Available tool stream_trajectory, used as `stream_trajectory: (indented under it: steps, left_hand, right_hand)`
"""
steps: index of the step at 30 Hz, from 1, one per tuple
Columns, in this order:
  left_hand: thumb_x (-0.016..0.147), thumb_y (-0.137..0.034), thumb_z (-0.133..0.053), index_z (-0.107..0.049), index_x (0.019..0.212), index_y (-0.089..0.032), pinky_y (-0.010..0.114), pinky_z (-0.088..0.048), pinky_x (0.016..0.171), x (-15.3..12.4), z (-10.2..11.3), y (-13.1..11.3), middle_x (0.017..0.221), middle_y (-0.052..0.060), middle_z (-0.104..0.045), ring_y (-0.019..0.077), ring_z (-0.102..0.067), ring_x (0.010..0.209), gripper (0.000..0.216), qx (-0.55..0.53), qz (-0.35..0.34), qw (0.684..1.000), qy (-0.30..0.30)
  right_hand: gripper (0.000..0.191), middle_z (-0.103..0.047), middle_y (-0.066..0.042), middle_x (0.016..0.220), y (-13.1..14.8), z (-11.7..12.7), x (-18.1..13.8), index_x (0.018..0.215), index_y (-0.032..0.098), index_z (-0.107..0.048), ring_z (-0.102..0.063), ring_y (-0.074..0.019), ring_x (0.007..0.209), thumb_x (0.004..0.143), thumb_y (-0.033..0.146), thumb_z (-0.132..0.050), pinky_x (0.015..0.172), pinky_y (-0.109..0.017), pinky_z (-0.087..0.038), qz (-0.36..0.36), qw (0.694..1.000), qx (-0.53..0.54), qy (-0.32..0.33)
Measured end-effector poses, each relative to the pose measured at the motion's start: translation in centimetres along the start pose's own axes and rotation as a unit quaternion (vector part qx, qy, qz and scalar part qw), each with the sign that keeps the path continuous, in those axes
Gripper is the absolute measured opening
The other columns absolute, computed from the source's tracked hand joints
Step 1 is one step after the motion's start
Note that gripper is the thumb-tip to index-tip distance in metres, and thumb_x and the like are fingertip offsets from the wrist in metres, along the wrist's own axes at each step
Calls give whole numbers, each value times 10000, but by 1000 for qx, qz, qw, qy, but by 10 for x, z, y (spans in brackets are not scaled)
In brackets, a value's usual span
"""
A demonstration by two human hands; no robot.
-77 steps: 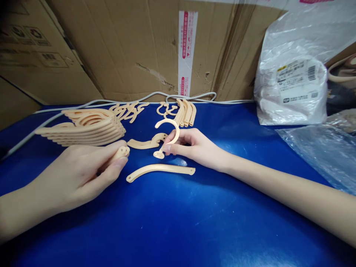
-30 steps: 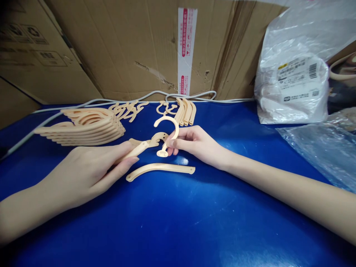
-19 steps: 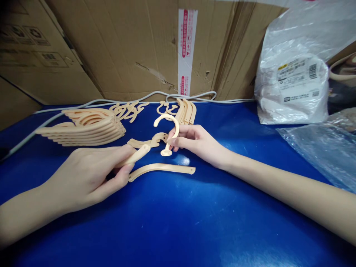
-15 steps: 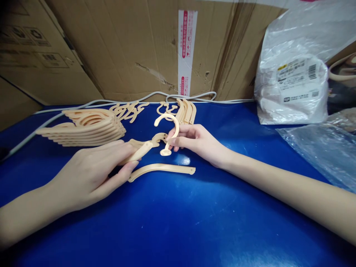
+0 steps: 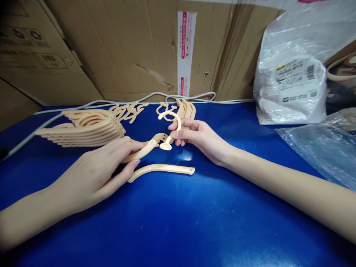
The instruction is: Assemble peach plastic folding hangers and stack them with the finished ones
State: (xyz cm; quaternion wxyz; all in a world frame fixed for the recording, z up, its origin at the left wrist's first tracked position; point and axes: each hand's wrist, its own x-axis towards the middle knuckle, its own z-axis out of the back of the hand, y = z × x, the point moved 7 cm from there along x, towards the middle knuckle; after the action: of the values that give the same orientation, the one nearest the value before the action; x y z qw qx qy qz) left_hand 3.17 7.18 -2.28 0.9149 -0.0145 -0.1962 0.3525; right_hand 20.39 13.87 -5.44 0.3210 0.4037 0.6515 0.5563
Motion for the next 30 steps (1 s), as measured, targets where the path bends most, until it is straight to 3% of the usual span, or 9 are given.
stream_trajectory:
  steps: [8, 14, 21, 30]
  left_hand:
    - [1061, -236, -386, -562, 1210, -186, 312, -475, 806, 1, -6, 9, 1117, 45, -601, 180, -608, 945, 236, -41, 23, 999, 7]
    - [1074, -248, -346, -556, 1244, -187, 329, -471, 825, 0, -9, 8, 1120, 51, -603, 194, -595, 970, 278, -45, 13, 999, 20]
    - [1076, -267, -327, -555, 1232, -172, 330, -468, 796, 0, -9, 7, 1057, 56, -618, 199, -582, 925, 293, -51, 12, 998, 23]
    - [1072, -249, -330, -533, 1288, -188, 365, -466, 882, -2, -10, 9, 1165, 72, -615, 216, -582, 1038, 302, -71, 13, 997, 35]
  right_hand:
    - [331, -717, 38, 742, -2, 1, 0, 1064, 176, -578, -579, -86, 650, 801, 185, -780, 688, -249, -451, 13, 1000, -18, -6]
    - [535, -724, 44, 777, 0, -1, 0, 1303, 206, -506, -613, -106, 694, 832, 194, -761, 720, -272, -458, 21, 999, -30, 3]
    - [549, -705, 46, 771, 0, 1, 0, 1322, 209, -529, -610, -108, 717, 829, 212, -772, 697, -264, -438, 19, 999, -36, -2]
    - [595, -697, 29, 798, 0, 1, -1, 1341, 206, -540, -611, -134, 748, 802, 236, -789, 695, -284, -436, 9, 999, -40, -17]
